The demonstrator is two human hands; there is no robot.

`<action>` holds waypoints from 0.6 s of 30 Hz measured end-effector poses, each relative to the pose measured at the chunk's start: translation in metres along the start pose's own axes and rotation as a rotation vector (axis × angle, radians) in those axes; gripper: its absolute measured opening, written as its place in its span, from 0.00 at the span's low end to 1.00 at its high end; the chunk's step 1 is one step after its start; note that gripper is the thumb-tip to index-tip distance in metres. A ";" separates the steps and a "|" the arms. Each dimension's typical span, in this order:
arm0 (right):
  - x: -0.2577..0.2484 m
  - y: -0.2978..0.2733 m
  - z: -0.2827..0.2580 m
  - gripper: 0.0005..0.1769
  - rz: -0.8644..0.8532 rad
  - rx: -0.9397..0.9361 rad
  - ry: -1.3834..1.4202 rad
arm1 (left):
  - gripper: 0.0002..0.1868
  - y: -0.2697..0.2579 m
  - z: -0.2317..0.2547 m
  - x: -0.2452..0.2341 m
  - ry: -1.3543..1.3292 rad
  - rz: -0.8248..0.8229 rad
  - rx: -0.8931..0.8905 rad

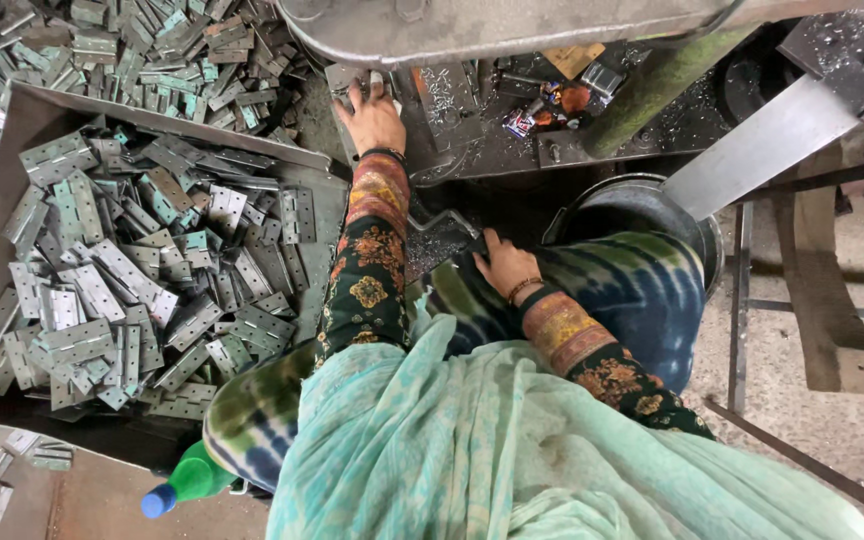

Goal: The person operates a manual press machine to process small metal plates. They pick up plates from a bin, place them into the machine, and pull a lever to activate the press. The processed plates are then dropped into a collection bin below.

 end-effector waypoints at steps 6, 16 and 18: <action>0.010 -0.007 0.002 0.30 0.094 -0.051 0.047 | 0.20 -0.007 -0.001 0.001 0.050 -0.024 0.011; -0.063 -0.017 -0.037 0.27 -0.116 -0.006 0.054 | 0.22 -0.063 0.014 -0.024 0.019 -0.107 0.114; -0.068 -0.017 -0.040 0.29 -0.129 0.002 0.039 | 0.25 -0.092 0.017 -0.026 -0.048 -0.031 0.172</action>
Point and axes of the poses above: each hand's wrist, its own y-axis towards the middle knuckle, its own x-axis out of the palm, z = x × y, the point moved 8 cm from there along y, towards the middle knuckle, and after that the axes turned 12 degrees about -z, right-handed, at the moved point
